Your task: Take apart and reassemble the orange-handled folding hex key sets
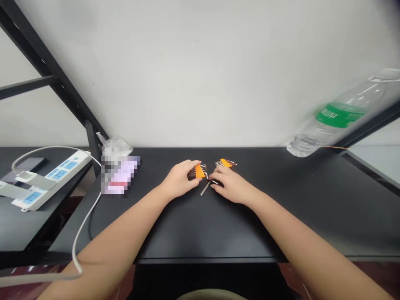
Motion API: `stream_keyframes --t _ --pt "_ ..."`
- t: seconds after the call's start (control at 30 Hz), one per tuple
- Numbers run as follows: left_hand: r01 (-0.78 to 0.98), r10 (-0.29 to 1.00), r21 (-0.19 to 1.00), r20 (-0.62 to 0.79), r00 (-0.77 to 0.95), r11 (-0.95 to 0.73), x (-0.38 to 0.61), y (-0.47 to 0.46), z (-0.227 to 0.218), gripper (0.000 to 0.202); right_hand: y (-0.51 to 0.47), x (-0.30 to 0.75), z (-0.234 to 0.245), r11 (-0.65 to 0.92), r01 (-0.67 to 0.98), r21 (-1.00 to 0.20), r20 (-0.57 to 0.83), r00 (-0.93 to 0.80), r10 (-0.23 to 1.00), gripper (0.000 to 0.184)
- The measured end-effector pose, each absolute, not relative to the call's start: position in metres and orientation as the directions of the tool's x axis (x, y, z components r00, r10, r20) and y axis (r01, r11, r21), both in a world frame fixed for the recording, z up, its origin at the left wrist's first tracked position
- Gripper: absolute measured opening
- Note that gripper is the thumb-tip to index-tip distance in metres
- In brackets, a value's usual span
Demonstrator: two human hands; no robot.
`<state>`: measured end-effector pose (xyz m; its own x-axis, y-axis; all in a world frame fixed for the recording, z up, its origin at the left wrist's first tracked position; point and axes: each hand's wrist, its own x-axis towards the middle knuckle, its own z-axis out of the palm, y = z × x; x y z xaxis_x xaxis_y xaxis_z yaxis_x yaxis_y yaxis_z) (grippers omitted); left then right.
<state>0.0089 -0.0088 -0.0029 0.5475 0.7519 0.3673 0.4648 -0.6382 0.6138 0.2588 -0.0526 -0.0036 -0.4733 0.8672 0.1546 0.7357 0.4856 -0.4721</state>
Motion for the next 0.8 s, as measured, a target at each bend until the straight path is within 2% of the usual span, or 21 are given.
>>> stream_keyframes --t 0.1,0.23,0.37,0.43,0.53,0.63,0.8 --pt "0.482 0.761 0.609 0.358 0.541 -0.629 0.009 -0.007 -0.005 0.053 -0.06 0.255 -0.001 0.497 0.73 -0.469 0.079 -0.526 0.847 0.01" --pt "0.495 0.764 0.602 0.351 0.541 -0.627 0.009 -0.007 -0.005 0.054 -0.066 0.25 0.008 0.478 0.694 -0.538 0.036 -0.548 0.836 0.006" --pt "0.495 0.758 0.592 0.36 0.543 -0.636 0.01 -0.009 -0.005 0.054 -0.061 0.251 0.008 0.324 0.646 -0.692 0.066 -0.39 0.919 0.01" --pt "0.492 0.754 0.59 0.358 0.551 -0.64 0.011 -0.01 -0.005 0.053 -0.059 0.25 0.005 0.2 0.541 -0.817 0.046 -0.285 0.958 0.011" --pt "0.499 0.74 0.568 0.344 0.578 -0.654 0.012 -0.01 -0.005 0.052 -0.057 0.244 0.0 0.043 0.28 -0.959 -0.037 -0.274 0.961 0.017" --pt "0.52 0.718 0.516 0.329 0.613 -0.681 0.013 -0.01 -0.004 0.052 -0.057 0.235 -0.003 -0.02 0.148 -0.989 -0.06 -0.27 0.961 0.019" --pt "0.574 0.687 0.392 0.28 0.67 -0.719 0.012 -0.009 0.001 0.052 -0.052 0.237 -0.009 -0.049 0.164 -0.985 -0.084 -0.212 0.974 0.02"
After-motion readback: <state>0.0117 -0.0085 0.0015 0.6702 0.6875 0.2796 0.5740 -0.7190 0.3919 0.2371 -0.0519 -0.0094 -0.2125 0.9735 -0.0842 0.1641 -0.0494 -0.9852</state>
